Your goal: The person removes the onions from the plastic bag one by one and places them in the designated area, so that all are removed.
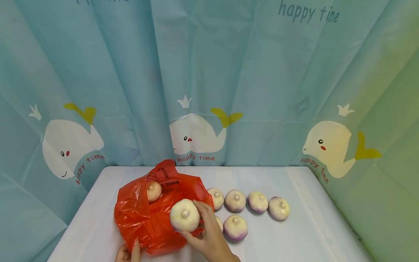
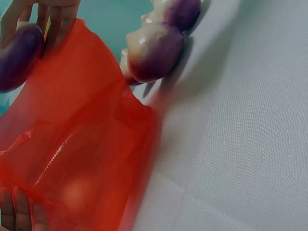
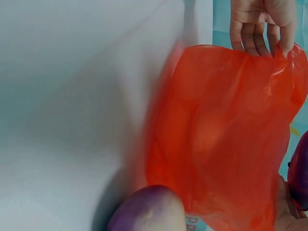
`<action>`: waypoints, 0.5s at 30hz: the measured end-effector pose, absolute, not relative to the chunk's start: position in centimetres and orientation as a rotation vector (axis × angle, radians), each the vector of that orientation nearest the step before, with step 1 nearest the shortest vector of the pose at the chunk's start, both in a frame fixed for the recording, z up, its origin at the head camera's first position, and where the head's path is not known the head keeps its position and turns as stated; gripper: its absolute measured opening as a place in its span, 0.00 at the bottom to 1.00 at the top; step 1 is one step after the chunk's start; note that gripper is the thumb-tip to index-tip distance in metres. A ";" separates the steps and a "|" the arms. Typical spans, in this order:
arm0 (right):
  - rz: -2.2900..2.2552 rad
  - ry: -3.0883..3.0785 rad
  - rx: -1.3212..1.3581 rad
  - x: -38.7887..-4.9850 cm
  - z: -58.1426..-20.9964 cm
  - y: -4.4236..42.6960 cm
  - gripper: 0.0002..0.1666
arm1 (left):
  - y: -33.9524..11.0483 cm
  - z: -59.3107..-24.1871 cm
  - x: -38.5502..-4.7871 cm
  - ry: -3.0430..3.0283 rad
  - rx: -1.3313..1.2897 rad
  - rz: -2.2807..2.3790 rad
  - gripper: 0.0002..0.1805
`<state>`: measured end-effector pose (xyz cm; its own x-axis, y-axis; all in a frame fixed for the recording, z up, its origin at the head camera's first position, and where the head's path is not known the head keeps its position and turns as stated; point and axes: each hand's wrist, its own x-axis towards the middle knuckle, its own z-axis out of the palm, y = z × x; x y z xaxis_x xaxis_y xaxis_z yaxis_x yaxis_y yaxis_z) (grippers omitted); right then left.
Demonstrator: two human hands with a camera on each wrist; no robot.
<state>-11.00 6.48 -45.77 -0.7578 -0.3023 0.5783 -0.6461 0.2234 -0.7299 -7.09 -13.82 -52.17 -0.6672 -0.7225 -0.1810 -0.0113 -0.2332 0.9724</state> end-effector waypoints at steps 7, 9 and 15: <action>1.433 -2.143 0.891 -11.2 -45.3 8.0 0.43 | -13.7 -51.7 -7.2 -1.555 0.889 -1.929 0.13; 1.460 -2.148 0.862 -11.2 -45.0 8.5 0.43 | -13.7 -51.6 -7.3 -1.566 0.897 -1.918 0.13; 1.628 -2.171 0.762 -10.5 -44.4 10.2 0.45 | -13.7 -51.5 -7.4 -1.553 0.894 -1.939 0.12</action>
<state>-10.54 10.21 -44.42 -0.8058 -0.2222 0.5489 -0.5892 0.2078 -0.7808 -7.35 -13.72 -51.51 -0.6617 -0.7268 -0.1839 -0.0205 -0.2277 0.9735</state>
